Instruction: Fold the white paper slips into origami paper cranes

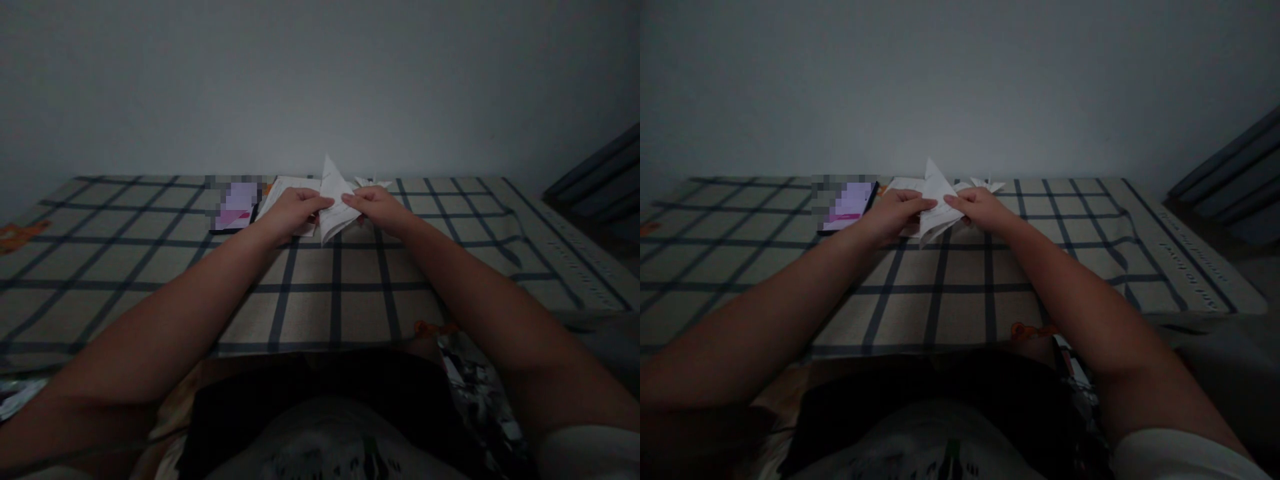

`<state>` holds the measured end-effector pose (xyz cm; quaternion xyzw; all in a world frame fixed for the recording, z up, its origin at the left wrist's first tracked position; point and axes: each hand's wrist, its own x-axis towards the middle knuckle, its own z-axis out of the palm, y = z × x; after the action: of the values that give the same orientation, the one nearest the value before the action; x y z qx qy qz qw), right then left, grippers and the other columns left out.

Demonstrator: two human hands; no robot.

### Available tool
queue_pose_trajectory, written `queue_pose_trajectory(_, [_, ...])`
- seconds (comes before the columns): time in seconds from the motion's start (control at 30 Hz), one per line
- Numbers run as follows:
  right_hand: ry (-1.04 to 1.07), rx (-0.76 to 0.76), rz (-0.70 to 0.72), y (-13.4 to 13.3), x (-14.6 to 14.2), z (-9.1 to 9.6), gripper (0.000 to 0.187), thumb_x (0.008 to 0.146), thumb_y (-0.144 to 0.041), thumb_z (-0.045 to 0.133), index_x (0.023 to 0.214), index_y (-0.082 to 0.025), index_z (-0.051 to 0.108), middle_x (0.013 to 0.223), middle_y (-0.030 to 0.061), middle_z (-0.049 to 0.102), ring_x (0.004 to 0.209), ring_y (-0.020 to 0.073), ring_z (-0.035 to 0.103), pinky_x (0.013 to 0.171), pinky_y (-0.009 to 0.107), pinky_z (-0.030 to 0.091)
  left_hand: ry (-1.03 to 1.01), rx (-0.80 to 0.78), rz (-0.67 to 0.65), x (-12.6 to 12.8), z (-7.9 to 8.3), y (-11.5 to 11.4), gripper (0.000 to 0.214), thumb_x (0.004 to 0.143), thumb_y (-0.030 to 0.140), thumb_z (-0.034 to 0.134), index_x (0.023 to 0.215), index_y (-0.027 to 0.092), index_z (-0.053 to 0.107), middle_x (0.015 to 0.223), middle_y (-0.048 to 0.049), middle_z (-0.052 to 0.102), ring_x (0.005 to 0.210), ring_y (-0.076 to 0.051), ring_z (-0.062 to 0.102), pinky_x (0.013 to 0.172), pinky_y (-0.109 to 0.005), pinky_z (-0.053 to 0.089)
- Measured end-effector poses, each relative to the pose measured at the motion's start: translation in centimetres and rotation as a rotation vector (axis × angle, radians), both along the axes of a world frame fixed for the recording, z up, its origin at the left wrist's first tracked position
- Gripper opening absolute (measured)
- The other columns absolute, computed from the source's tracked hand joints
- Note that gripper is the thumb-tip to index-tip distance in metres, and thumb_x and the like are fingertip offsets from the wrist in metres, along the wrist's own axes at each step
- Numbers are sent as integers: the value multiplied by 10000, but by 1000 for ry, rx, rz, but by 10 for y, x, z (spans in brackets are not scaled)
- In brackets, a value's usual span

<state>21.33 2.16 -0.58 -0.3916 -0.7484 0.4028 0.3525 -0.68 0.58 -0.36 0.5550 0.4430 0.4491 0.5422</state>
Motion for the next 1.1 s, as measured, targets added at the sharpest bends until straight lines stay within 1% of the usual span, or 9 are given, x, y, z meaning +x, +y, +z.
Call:
queue_pose_trajectory(0.1, [32,41,-27,0,0,2,564,942,-648,676,638,-187,558,556,-32,497,548,93,427,536,256,299,9,-8,-91,-1,-3,2,362,713,509,913,680,189,747,687,-52,697,541,-127,569,462,-241,333])
queue_pose_trajectory(0.17, [51,68,-46,0,0,3,573,948,-653,668,632,-189,550,562,-32,490,552,92,424,547,261,303,1,-14,-99,-2,-4,3,396,712,548,915,694,188,753,702,-50,696,543,-125,573,460,-242,341])
queue_pose_trajectory(0.33, [52,112,-35,2,0,2,600,946,-692,648,622,-199,534,565,-33,482,550,96,417,552,273,298,-16,24,-78,-2,-2,1,405,688,544,938,666,189,745,714,-48,709,595,-137,609,520,-257,429])
queue_pose_trajectory(0.53, [74,138,-78,1,1,1,623,938,-724,638,615,-204,521,572,-26,480,559,100,425,559,275,302,8,-18,-113,-2,-3,2,468,706,625,918,694,181,768,704,-77,731,532,-135,576,470,-264,342])
queue_pose_trajectory(0.67, [82,137,-90,3,2,0,671,903,-800,637,614,-206,519,569,-25,481,557,99,419,553,276,299,25,8,-101,-4,-3,2,450,740,593,907,679,176,749,653,-49,689,494,-106,536,438,-243,286])
queue_pose_trajectory(0.8, [107,146,-128,6,2,-2,730,840,-901,617,615,-213,521,555,-29,465,550,101,405,538,277,282,54,-52,-141,-5,2,1,348,766,468,897,722,154,754,658,-27,680,494,-87,547,439,-222,288])
queue_pose_trajectory(0.87, [123,153,-147,7,2,-2,752,811,-932,617,609,-215,520,552,-29,465,551,102,401,539,276,282,57,-56,-153,-5,4,0,307,775,418,883,729,144,754,635,-17,667,475,-79,528,435,-221,275])
queue_pose_trajectory(1.0, [132,166,-148,7,3,-2,767,790,-953,620,612,-212,530,557,-24,476,556,105,408,543,277,288,43,-46,-143,-3,7,-2,292,793,391,864,703,138,747,614,-24,666,472,-82,526,442,-226,290])
queue_pose_trajectory(1.1, [139,181,-171,8,4,-3,755,821,-937,606,614,-216,520,560,-20,468,561,111,403,543,279,293,62,-41,-162,-4,7,-2,283,817,395,847,730,133,784,615,-26,661,463,-72,505,434,-223,268])
